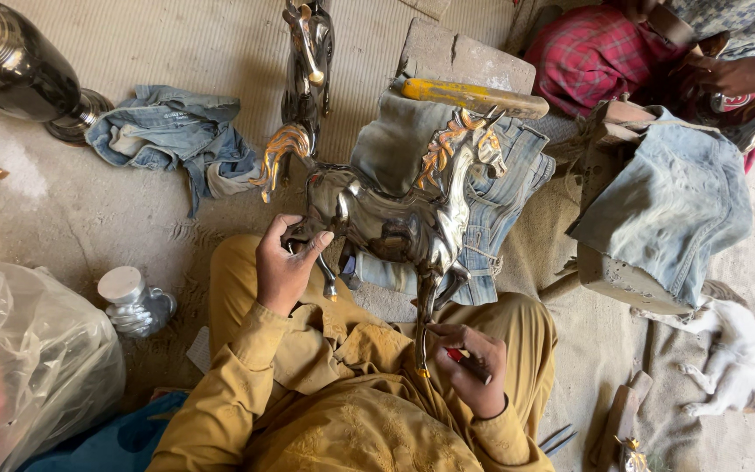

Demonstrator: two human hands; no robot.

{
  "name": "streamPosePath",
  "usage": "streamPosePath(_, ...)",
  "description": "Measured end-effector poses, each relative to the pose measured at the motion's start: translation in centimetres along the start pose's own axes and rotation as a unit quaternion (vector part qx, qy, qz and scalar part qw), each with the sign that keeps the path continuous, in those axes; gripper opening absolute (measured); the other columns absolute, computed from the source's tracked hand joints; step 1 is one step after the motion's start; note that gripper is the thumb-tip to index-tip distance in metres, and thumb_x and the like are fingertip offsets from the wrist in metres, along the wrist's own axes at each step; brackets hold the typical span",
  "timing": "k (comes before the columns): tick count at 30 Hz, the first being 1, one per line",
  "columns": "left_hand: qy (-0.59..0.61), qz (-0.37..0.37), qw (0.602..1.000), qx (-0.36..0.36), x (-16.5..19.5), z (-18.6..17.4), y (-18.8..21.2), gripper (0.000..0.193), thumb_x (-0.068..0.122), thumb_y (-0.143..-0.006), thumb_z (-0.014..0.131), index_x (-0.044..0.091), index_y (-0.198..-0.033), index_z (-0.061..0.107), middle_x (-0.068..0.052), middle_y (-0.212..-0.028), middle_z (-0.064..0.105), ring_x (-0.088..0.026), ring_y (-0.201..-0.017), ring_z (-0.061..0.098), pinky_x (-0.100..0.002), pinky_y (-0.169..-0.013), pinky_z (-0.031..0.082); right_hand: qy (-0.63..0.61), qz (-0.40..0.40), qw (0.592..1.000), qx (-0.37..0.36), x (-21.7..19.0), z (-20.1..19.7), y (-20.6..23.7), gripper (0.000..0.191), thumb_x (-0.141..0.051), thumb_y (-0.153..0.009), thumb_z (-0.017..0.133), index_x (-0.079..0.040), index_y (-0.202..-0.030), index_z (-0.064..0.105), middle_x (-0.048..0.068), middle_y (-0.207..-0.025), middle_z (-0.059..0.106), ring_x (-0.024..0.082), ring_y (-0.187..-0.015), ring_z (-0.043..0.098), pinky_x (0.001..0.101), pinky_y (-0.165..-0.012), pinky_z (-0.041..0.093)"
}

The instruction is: The person sits on the floor and uses a small brush to apply gold paint to the mane, tail, and hooves of a silver horse figurine. They rotate the figurine to access different areas and continue painting details throughout the clip.

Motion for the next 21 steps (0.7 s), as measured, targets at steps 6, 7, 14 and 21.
streamPosePath(6, -0.005, 0.01, 1.0, 0.0, -0.1, 0.1, 0.1, 0.046, 0.027, -0.088, 0.086, -0.004, -0.112, 0.062, -0.009, -0.103, 0.069, -0.012, -0.097, 0.062, -0.029, -0.087, 0.053, -0.008, 0.023, 1.0, -0.001, -0.3, 0.2, 0.9, 0.01, 0.006, -0.076, 0.074, -0.001, -0.083, 0.072, 0.012, -0.1, 0.081, 0.016, -0.079, 0.078, 0.025, -0.067, 0.059)
streamPosePath(7, -0.01, 0.018, 1.0, 0.002, -0.1, 0.0, 0.0, 0.045, 0.026, -0.088, 0.086, -0.004, -0.112, 0.062, -0.009, -0.103, 0.069, -0.013, -0.097, 0.061, -0.029, -0.087, 0.052, -0.01, 0.029, 1.0, -0.002, -0.2, 0.3, 0.9, 0.009, 0.005, -0.076, 0.075, -0.002, -0.082, 0.072, 0.012, -0.099, 0.082, 0.015, -0.077, 0.078, 0.0247, -0.066, 0.059)
streamPosePath(14, 0.016, -0.005, 1.0, -0.002, -0.1, 0.1, -0.1, 0.045, 0.028, -0.088, 0.085, -0.003, -0.112, 0.062, -0.007, -0.102, 0.07, -0.011, -0.095, 0.063, -0.027, -0.083, 0.054, -0.029, 0.047, 0.998, 0.007, 0.9, 0.4, 1.7, 0.008, 0.006, -0.078, 0.072, 0.0, -0.083, 0.072, 0.014, -0.098, 0.082, 0.014, -0.077, 0.076, 0.0245, -0.066, 0.059)
streamPosePath(21, -0.016, -0.041, 0.999, 0.018, 0.4, 0.2, 0.7, 0.044, 0.03, -0.086, 0.085, -0.001, -0.108, 0.064, -0.006, -0.092, 0.072, -0.011, -0.082, 0.062, -0.028, -0.073, 0.052, -0.19, 0.021, 0.925, 0.329, 1.5, 1.0, 3.4, 0.011, 0.007, -0.095, 0.064, 0.002, -0.091, 0.055, 0.025, -0.106, 0.074, 0.021, -0.1, 0.077, 0.0303, -0.089, 0.063)
Point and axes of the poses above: each hand's wrist, its own y-axis away from the middle knuckle, its own z-axis out of the palm, x = y × z, the point moved 2 cm from there along -y, towards the middle knuckle
